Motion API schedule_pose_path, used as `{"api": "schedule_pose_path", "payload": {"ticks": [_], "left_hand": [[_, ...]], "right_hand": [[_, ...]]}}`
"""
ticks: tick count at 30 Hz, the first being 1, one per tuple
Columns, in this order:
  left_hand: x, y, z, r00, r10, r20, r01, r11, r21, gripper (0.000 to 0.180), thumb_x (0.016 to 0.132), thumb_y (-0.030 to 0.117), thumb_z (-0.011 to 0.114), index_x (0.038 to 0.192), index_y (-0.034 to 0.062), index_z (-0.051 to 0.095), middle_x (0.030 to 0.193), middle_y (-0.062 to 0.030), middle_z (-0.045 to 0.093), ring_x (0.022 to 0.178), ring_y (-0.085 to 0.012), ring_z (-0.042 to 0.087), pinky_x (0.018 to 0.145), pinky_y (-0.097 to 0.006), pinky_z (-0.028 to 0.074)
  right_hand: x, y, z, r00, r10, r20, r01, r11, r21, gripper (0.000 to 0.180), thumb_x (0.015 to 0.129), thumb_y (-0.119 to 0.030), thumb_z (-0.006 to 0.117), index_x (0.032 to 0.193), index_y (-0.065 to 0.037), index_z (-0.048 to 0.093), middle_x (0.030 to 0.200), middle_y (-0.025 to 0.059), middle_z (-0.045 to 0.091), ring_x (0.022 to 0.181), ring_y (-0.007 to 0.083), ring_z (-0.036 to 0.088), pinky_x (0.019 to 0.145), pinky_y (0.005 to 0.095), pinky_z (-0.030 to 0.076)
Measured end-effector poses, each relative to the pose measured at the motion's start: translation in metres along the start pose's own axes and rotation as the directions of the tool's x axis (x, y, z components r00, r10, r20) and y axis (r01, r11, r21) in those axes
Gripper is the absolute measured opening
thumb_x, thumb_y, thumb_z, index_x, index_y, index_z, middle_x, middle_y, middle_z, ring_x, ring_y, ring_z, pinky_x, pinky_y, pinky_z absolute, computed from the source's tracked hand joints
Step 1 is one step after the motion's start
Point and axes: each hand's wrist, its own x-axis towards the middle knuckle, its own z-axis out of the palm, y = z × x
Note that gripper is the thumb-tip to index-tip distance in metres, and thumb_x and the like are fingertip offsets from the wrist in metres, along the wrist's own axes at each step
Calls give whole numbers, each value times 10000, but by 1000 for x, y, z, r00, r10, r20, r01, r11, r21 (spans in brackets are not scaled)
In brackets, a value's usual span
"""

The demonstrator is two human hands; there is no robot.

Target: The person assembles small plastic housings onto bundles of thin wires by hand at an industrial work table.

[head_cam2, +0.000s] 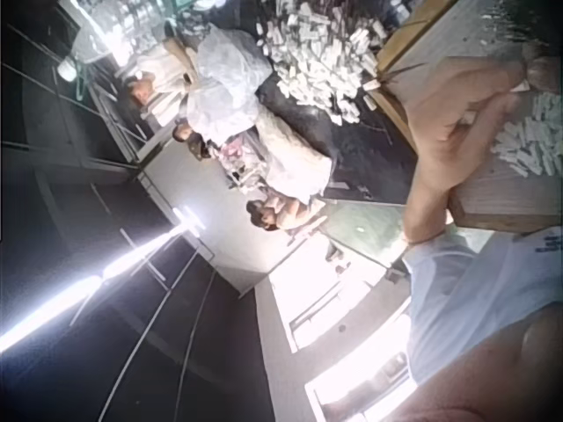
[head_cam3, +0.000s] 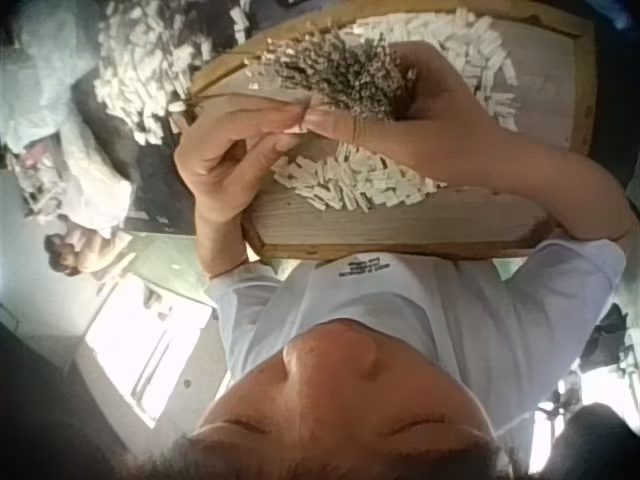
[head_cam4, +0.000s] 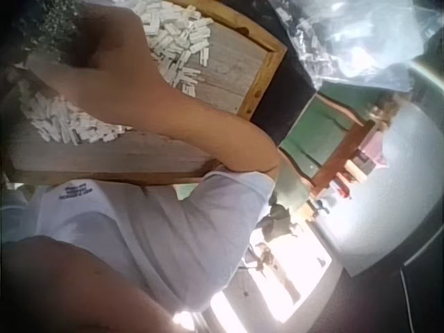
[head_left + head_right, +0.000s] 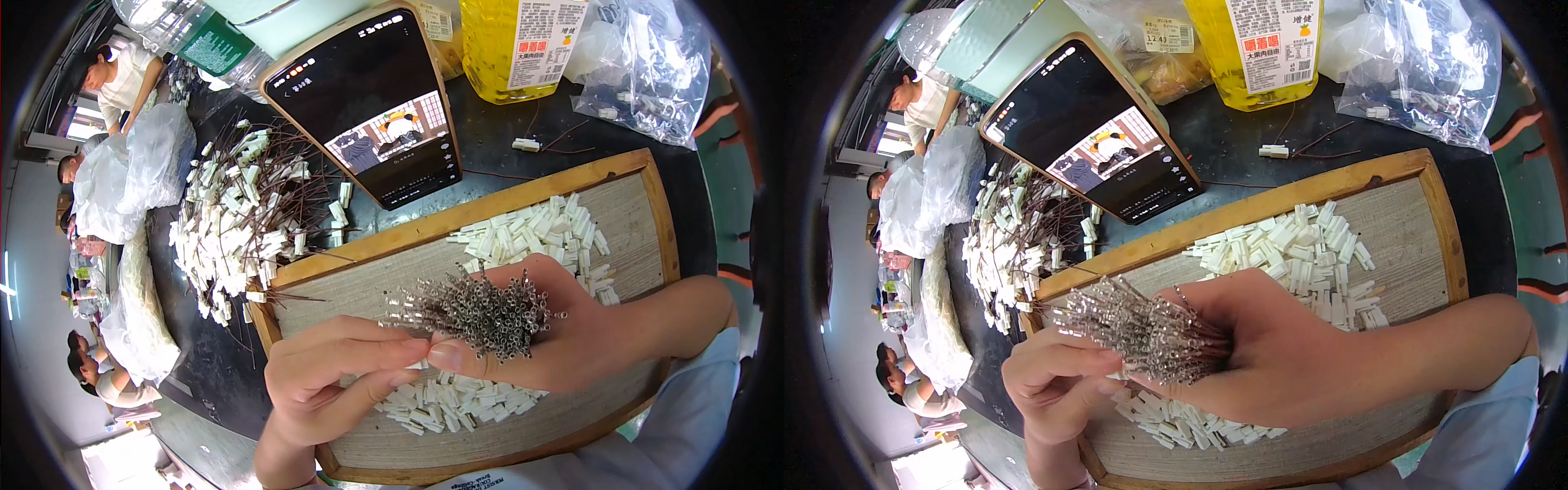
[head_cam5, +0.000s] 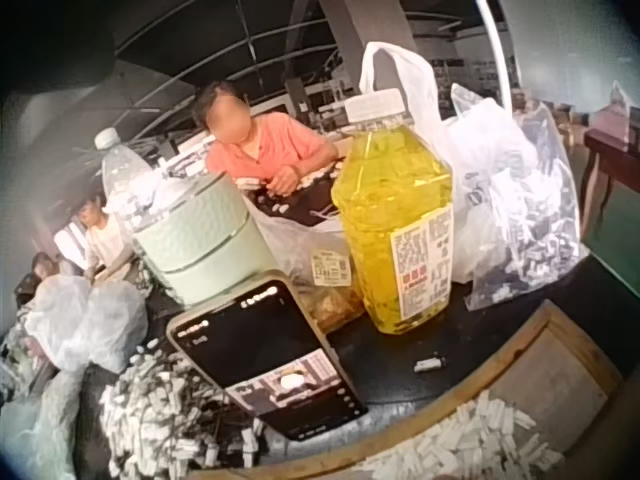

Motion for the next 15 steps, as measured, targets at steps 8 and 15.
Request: {"api": "schedule_pose_path", "payload": {"ticks": [8, 15], "left_hand": [[11, 3, -20, 786, 422, -452, 286, 400, 871, 219, 720, -43, 629, 933, 6, 626, 974, -106, 587, 858, -196, 560, 757, -315, 430], [8, -6, 25, 899, 178, 399, -397, 713, 578, 285, 661, 117, 637, 936, 50, 602, 956, -87, 563, 895, -231, 560, 747, -328, 444]], "right_hand": [[7, -17, 1, 972, 151, -181, -158, 987, -21, 200, 938, -232, 483, 849, -63, 541, 591, -16, 509, 562, 37, 483, 501, 193, 381], [4, -14, -2, 985, 133, -112, -135, 991, -9, 169, 931, -208, 497, 873, -52, 531, 633, -12, 526, 555, 43, 473, 495, 200, 369]]}}
